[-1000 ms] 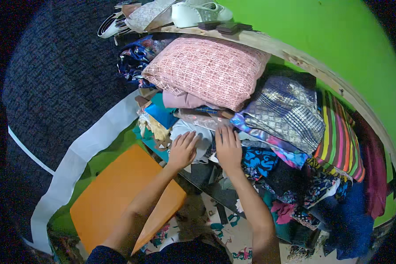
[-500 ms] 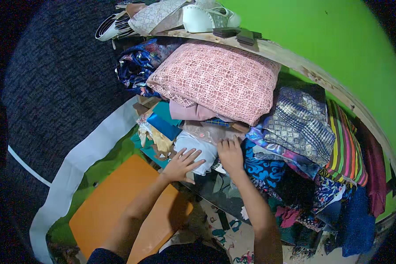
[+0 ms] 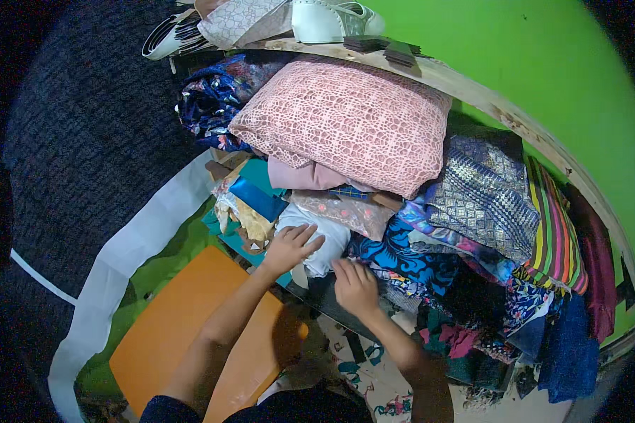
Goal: Folding a piece of magenta fabric on a small table and then organizing it on a shelf among other fabrics.
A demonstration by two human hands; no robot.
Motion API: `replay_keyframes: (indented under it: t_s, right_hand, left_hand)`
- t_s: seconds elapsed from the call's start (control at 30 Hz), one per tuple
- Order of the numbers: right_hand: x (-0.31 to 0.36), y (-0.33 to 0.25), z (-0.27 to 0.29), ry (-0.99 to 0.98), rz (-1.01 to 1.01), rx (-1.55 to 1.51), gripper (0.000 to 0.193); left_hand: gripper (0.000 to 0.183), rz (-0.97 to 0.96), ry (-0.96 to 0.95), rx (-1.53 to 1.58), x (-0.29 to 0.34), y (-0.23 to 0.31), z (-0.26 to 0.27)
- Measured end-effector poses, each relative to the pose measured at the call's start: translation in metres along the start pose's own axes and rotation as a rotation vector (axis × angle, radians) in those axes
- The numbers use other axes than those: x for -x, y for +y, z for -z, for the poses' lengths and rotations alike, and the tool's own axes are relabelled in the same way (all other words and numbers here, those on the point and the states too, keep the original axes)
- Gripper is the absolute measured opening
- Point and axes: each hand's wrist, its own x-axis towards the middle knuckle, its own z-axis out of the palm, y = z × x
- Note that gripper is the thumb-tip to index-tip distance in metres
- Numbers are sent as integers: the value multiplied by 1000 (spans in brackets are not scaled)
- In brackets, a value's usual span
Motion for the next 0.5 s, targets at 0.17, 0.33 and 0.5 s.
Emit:
replay_keyframes:
  t_s: [0.17,0.33,0.5]
  right_hand:
    - [23,-14,-58,66,-518,-620,42]
    - [-9,-24,-70,133,-1085,-1447,64]
    - [-35,-23,-69,147,-1217,-1532,46]
  left_hand:
    - [51,7,-108,126,-8,-4,3]
    - [67,69,-234,261,3,9,21]
    - [83,157,-159,288,27,25,6]
